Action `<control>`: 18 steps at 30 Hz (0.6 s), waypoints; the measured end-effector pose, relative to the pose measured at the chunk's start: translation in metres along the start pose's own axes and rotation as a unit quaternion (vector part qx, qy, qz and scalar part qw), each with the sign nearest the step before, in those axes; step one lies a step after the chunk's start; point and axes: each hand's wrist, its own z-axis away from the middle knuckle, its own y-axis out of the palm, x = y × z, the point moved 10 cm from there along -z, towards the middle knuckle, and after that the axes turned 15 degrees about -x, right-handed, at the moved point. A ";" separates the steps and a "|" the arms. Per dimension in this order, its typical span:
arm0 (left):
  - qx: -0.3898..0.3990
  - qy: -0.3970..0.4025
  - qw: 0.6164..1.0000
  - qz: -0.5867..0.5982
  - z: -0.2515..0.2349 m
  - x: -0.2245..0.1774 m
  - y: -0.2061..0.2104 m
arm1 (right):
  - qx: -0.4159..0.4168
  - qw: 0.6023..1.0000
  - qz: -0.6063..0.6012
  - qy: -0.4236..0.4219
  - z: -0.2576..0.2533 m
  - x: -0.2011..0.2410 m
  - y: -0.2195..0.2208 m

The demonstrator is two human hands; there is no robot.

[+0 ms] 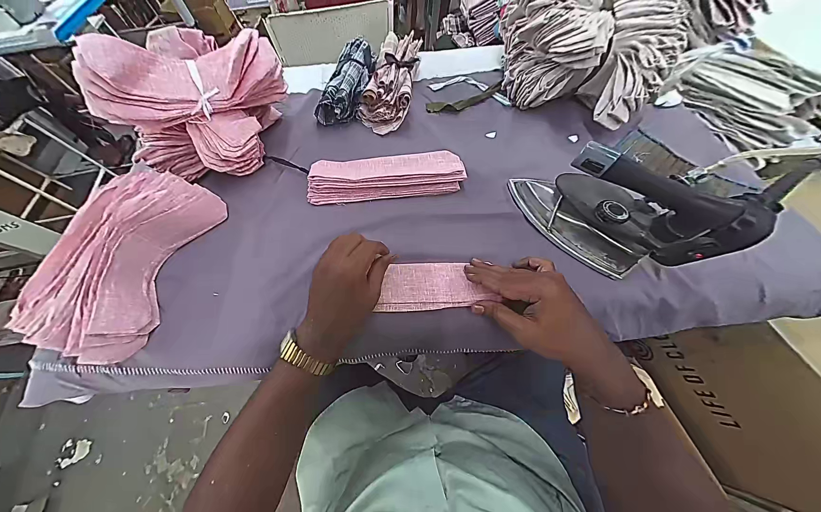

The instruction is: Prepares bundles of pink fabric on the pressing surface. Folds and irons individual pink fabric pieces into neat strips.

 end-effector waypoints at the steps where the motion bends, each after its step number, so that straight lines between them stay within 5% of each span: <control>1: -0.015 0.007 1.000 0.022 0.003 -0.002 -0.012 | -0.015 0.999 -0.026 -0.013 0.002 -0.002 -0.007; 7: 0.079 0.016 0.990 0.120 0.037 0.020 -0.046 | -0.112 0.988 0.006 -0.107 0.022 0.000 -0.022; 18: 0.115 0.022 0.985 0.123 0.036 0.036 -0.057 | -0.075 0.967 0.123 -0.212 0.021 0.025 -0.011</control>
